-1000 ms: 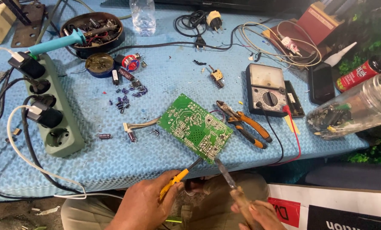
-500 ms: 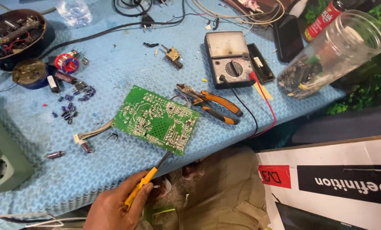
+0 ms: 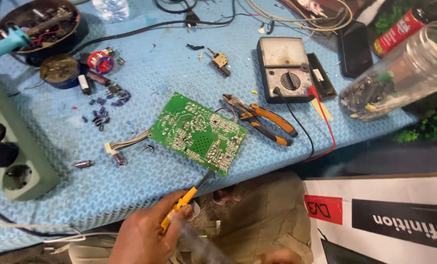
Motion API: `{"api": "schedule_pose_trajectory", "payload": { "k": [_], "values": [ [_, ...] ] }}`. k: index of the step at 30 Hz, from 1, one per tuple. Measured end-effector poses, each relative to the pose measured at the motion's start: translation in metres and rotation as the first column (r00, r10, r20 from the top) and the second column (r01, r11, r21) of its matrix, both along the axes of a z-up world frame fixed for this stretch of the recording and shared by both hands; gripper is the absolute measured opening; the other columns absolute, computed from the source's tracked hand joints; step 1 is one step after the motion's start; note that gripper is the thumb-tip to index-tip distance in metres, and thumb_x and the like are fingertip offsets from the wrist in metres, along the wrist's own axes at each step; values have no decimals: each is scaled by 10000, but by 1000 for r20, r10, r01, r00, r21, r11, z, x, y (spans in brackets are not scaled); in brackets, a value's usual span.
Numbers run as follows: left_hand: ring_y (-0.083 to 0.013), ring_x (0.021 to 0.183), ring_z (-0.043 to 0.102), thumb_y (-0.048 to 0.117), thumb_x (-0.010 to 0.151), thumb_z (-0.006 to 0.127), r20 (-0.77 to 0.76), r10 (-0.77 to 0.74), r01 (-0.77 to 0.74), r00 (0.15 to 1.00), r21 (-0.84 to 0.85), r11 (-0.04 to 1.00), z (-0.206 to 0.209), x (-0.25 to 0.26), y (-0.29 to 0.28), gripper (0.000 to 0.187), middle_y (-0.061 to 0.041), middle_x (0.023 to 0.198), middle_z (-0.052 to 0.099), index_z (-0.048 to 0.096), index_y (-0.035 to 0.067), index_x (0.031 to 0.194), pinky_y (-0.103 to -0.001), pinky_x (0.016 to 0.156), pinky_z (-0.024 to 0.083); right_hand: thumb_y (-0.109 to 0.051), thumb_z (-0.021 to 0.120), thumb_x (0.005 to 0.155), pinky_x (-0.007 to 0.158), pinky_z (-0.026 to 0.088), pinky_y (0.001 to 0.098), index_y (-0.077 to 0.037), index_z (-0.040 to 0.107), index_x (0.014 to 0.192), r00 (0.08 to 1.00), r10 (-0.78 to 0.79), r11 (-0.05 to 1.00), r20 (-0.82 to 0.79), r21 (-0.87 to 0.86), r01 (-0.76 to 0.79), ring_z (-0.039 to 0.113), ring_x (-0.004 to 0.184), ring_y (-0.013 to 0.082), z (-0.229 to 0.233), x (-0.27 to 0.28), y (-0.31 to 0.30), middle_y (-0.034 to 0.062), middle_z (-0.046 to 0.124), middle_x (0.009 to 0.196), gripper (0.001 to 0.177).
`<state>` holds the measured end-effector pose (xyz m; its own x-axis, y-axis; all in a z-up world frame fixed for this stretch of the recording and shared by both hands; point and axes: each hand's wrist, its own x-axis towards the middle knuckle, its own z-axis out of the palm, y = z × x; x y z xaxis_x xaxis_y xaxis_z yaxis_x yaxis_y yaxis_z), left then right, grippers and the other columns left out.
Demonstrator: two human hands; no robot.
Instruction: Soldering and desoldering electronic components on a printed circuit board using a soldering iron and a probe tool.
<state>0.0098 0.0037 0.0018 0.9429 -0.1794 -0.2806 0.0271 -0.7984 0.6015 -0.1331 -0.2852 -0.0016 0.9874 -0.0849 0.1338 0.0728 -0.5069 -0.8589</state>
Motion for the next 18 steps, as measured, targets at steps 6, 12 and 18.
{"api": "schedule_pose_trajectory", "payload": {
  "k": [6,12,18],
  "values": [
    [-319,571,715,535,929,605,9,-39,39,999,40,998,2,-2,0,436,-48,717,772,664,425,1346,-460,586,520,-438,889,695,845,523,181,-172,677,787,941,-338,876,10,-363,319,697,772,79,-73,29,1,-104,749,652,353],
    [-265,516,664,547,959,563,-116,-63,70,991,57,996,9,1,-1,467,-22,693,755,616,427,1407,-442,558,493,-394,842,758,962,554,271,-249,666,1293,967,32,863,253,-496,101,719,1104,175,-66,30,-3,-47,799,1074,582],
    [-228,489,625,538,971,561,-143,-67,73,987,41,996,13,3,-2,461,-11,683,741,618,416,1412,-435,537,468,-209,760,807,910,601,346,-121,709,1133,889,-40,903,457,-363,228,776,847,179,-8,55,37,18,783,941,342]
  ]
}}
